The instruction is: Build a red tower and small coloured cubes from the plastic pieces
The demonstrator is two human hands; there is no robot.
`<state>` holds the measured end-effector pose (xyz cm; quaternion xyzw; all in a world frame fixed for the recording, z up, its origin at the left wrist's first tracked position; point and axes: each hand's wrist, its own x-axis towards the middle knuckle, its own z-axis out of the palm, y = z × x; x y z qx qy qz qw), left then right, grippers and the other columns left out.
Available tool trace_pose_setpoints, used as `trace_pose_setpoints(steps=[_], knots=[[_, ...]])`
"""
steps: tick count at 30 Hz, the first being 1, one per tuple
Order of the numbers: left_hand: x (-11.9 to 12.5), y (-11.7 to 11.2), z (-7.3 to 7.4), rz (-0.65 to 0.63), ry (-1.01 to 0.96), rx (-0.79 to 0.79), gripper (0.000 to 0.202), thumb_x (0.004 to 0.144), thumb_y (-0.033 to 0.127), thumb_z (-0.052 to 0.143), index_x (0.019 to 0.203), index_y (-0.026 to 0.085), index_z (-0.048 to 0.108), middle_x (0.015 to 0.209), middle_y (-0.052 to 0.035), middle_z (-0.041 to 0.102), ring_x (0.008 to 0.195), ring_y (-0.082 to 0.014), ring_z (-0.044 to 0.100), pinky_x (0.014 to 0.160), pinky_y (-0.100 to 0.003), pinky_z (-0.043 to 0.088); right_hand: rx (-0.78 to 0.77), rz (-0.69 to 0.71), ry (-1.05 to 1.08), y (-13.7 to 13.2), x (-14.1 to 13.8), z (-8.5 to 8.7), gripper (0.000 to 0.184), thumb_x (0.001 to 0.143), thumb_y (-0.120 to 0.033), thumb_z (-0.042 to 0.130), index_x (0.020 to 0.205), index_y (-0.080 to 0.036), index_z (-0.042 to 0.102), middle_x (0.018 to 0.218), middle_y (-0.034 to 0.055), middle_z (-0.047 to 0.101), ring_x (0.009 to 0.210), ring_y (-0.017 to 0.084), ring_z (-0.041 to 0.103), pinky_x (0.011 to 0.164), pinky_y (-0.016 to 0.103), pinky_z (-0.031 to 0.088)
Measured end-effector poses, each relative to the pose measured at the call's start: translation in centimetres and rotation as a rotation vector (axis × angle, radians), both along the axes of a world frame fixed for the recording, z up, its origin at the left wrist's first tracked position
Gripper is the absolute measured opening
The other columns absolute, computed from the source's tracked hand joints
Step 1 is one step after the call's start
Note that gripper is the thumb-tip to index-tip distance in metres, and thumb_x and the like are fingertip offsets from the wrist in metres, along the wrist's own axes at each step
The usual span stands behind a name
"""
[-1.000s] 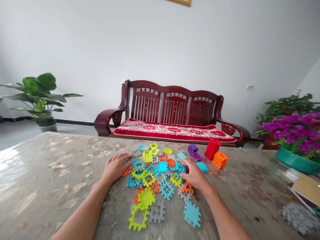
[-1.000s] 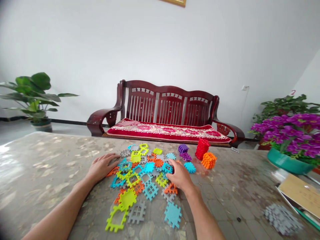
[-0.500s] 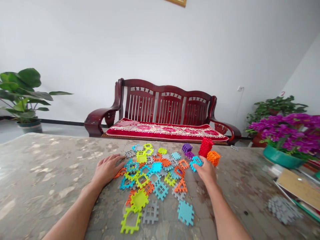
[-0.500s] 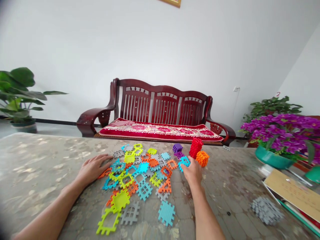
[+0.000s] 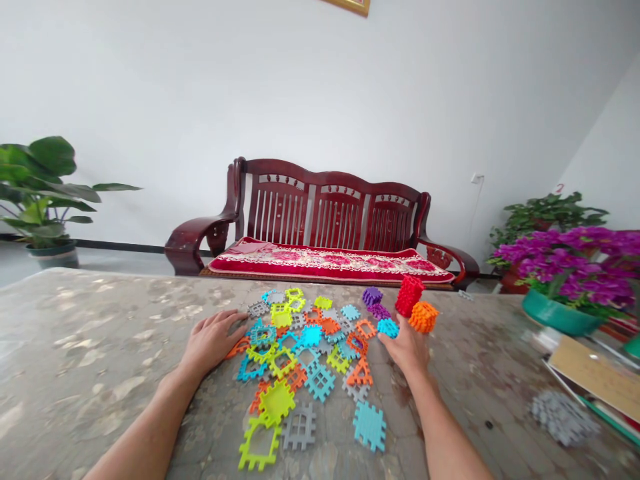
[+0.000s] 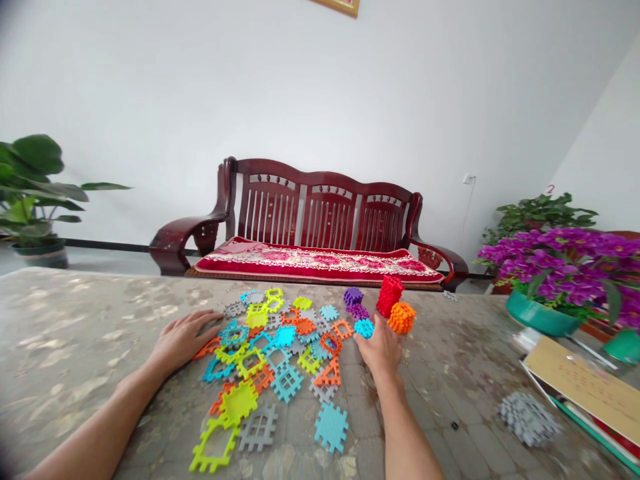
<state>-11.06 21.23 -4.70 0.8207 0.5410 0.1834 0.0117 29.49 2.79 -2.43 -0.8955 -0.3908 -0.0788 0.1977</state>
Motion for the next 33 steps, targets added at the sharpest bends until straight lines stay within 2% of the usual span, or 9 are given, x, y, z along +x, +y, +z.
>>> trace_pose_setpoints(steps=[8, 14, 19, 21, 23, 25, 27, 30, 33], knots=[[-0.1, 0.2, -0.2, -0.003, -0.011, -0.013, 0.045, 0.088, 0.058, 0.043, 0.121, 0.036, 0.066, 0.136, -0.0013, 0.061, 0.126, -0.0245, 0.053, 0.106, -0.04, 0.035, -0.042, 0.026, -0.043, 0.0, -0.2, 0.1, 0.059, 0.079, -0.04, 0.056, 0.133, -0.017, 0.052, 0.119, 0.0156, 0.066, 0.117, 0.032, 0.058, 0.094, 0.042, 0.046], [-0.1, 0.2, -0.2, -0.006, -0.016, -0.03, 0.046, 0.089, 0.059, 0.042, 0.121, 0.037, 0.065, 0.137, -0.0008, 0.06, 0.127, -0.0232, 0.052, 0.107, -0.04, 0.034, -0.035, 0.032, -0.047, -0.1, -0.5, 0.2, 0.061, 0.083, -0.048, 0.052, 0.135, -0.016, 0.051, 0.128, 0.0159, 0.062, 0.118, 0.034, 0.057, 0.093, 0.043, 0.045], [0.0, 0.0, 0.1, 0.001, -0.013, -0.035, 0.043, 0.089, 0.056, 0.044, 0.121, 0.036, 0.066, 0.137, -0.0013, 0.06, 0.126, -0.0233, 0.053, 0.105, -0.039, 0.035, -0.03, 0.033, -0.062, -0.2, -0.4, -0.1, 0.055, 0.085, -0.044, 0.051, 0.132, -0.015, 0.055, 0.125, 0.0166, 0.063, 0.114, 0.033, 0.058, 0.092, 0.042, 0.045], [0.1, -0.2, 0.2, 0.002, -0.014, -0.038, 0.043, 0.089, 0.054, 0.045, 0.121, 0.035, 0.066, 0.137, -0.0019, 0.06, 0.126, -0.024, 0.053, 0.105, -0.04, 0.035, 0.004, 0.019, -0.08, -0.1, -0.3, -0.2, 0.058, 0.083, -0.047, 0.054, 0.132, -0.015, 0.055, 0.124, 0.0173, 0.063, 0.113, 0.034, 0.058, 0.092, 0.044, 0.044], [0.1, -0.3, 0.4, 0.006, -0.016, -0.039, 0.042, 0.09, 0.053, 0.045, 0.121, 0.035, 0.066, 0.137, -0.0017, 0.06, 0.126, -0.0241, 0.053, 0.105, -0.041, 0.035, 0.106, 0.049, -0.132, 0.1, -0.6, -0.1, 0.058, 0.081, -0.045, 0.057, 0.13, -0.014, 0.057, 0.123, 0.017, 0.063, 0.112, 0.034, 0.057, 0.095, 0.046, 0.042], [0.1, -0.4, 0.4, 0.009, -0.014, -0.038, 0.041, 0.09, 0.053, 0.045, 0.121, 0.035, 0.066, 0.137, -0.0014, 0.06, 0.127, -0.0236, 0.053, 0.106, -0.04, 0.035, 0.233, 0.195, -0.165, 0.6, -1.6, 0.3, 0.05, 0.081, -0.038, 0.057, 0.126, -0.015, 0.06, 0.122, 0.0142, 0.065, 0.113, 0.031, 0.056, 0.099, 0.045, 0.04], [0.2, -0.4, 0.4, 0.01, -0.008, -0.036, 0.041, 0.09, 0.053, 0.045, 0.121, 0.036, 0.066, 0.137, -0.0012, 0.06, 0.127, -0.0232, 0.053, 0.106, -0.04, 0.035, 0.293, 0.445, -0.141, 1.3, -3.6, 0.8, 0.044, 0.082, -0.028, 0.055, 0.123, -0.018, 0.063, 0.123, 0.0098, 0.066, 0.115, 0.026, 0.055, 0.104, 0.041, 0.039], [0.2, -0.4, 0.4, 0.012, -0.004, -0.035, 0.04, 0.09, 0.052, 0.045, 0.121, 0.036, 0.065, 0.137, -0.001, 0.06, 0.127, -0.0228, 0.053, 0.106, -0.04, 0.034, 0.201, 0.786, -0.101, 2.4, -7.4, 1.3, 0.051, 0.078, -0.014, 0.05, 0.127, -0.023, 0.062, 0.134, 0.0032, 0.061, 0.126, 0.021, 0.047, 0.111, 0.039, 0.034], [0.2, -0.4, 0.4, 0.004, -0.011, -0.036, 0.04, 0.09, 0.052, 0.045, 0.121, 0.036, 0.066, 0.136, -0.0011, 0.061, 0.126, -0.023, 0.053, 0.106, -0.04, 0.035, 0.094, 0.932, -0.118, 3.3, -10.3, 1.3, 0.065, 0.075, -0.004, 0.044, 0.134, -0.028, 0.057, 0.144, -0.0019, 0.053, 0.136, 0.021, 0.037, 0.114, 0.042, 0.03]])
